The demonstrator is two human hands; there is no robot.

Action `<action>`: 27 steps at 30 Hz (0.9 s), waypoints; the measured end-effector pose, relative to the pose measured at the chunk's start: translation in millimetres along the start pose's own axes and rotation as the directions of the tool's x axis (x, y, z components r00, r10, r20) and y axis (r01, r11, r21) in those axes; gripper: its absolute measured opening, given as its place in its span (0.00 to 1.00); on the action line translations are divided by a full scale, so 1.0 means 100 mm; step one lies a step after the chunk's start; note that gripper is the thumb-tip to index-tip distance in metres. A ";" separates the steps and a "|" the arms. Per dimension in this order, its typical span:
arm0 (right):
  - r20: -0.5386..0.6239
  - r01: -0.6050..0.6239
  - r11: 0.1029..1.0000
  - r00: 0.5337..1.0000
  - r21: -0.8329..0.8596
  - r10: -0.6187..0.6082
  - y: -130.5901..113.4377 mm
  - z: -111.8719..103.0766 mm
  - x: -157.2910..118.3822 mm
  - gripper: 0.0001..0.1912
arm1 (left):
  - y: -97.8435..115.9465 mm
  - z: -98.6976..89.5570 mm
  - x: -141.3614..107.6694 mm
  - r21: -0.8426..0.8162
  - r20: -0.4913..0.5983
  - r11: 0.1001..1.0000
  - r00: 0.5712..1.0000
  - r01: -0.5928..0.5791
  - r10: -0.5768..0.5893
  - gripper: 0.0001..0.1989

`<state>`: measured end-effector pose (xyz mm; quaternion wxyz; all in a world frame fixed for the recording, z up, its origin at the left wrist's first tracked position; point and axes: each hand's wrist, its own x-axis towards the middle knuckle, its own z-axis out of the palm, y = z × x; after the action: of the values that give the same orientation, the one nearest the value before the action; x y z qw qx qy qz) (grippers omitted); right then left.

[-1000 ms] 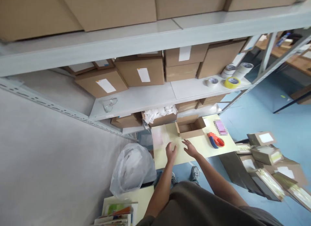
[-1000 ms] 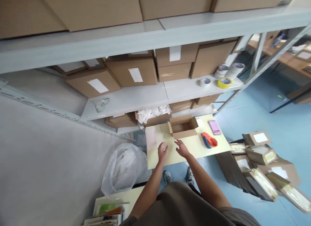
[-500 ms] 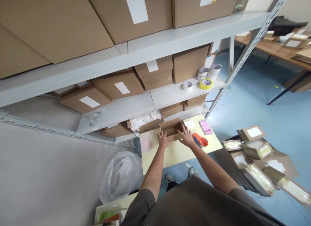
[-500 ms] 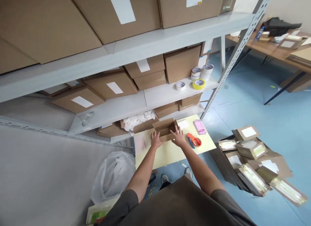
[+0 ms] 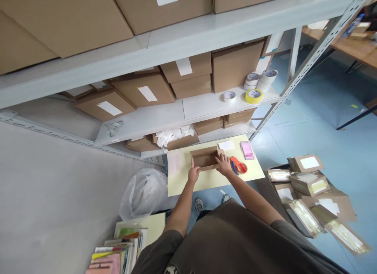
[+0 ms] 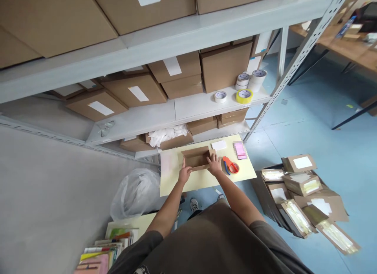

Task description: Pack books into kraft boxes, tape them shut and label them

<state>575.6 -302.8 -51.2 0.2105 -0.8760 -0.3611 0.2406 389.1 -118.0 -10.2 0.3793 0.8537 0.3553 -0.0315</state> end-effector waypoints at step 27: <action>-0.227 0.189 0.916 0.967 0.353 -0.113 -2.14 0.91 0.14 0.32 | -1.39 -0.73 -0.14 -0.409 -0.184 0.909 0.983 -0.083 0.007 0.37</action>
<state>419.0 -135.4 -11.2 0.4259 -0.8095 -0.3526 0.1974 275.1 -13.4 -41.2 0.5194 0.7609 0.3666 0.1301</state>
